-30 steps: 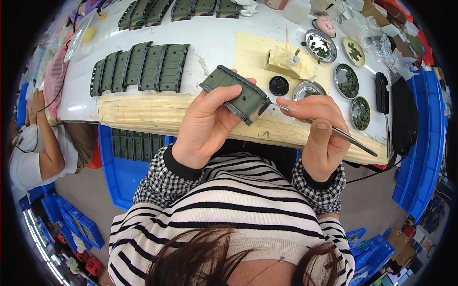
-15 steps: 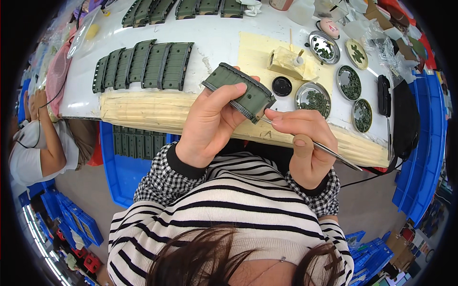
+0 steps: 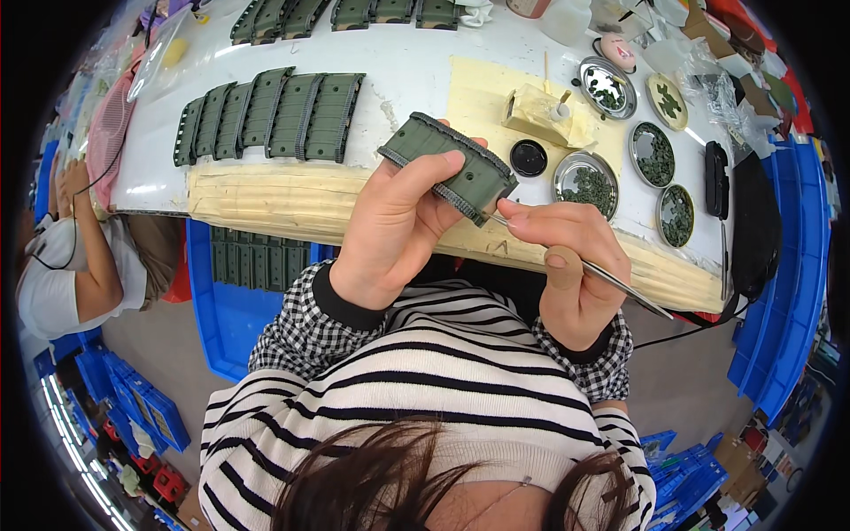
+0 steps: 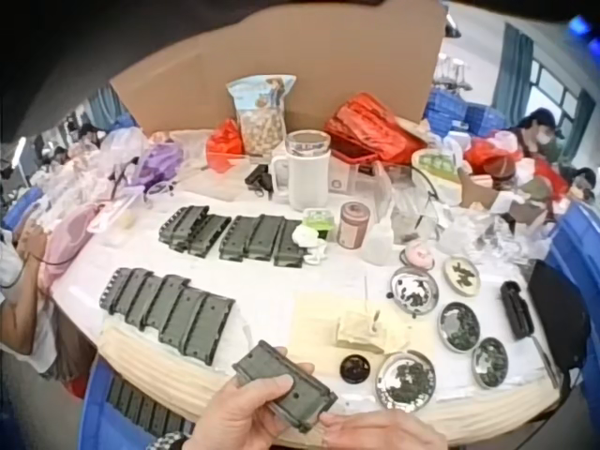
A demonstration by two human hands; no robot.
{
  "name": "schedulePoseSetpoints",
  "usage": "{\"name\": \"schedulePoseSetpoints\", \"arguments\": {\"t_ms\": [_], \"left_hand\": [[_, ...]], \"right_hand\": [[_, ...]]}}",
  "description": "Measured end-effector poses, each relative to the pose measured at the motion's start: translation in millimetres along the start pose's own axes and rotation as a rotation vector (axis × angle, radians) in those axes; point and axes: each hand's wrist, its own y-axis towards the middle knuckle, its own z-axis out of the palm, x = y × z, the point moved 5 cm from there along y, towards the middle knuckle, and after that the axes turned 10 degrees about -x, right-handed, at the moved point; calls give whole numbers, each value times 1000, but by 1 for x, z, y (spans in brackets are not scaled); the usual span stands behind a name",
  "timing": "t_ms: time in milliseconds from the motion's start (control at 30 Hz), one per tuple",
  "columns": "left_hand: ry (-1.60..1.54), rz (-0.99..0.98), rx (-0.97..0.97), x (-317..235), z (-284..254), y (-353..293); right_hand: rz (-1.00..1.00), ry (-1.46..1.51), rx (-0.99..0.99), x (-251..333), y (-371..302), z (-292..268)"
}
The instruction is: Assembling or detailing green plastic toy tank parts using a thin applicator tool.
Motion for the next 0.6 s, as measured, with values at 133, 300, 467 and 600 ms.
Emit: {"name": "schedulePoseSetpoints", "arguments": {"t_ms": [133,300,467,600], "left_hand": [[11,-6,1,-1,1,0],[-1,-7,7,1,0,0],[-34,0,10,1,2,-2],[-47,15,0,2,3,-3]], "right_hand": [[4,-8,2,1,0,1],[-3,-59,23,3,-3,1],[-58,-156,43,11,-5,2],[-63,-158,44,12,-6,1]]}}
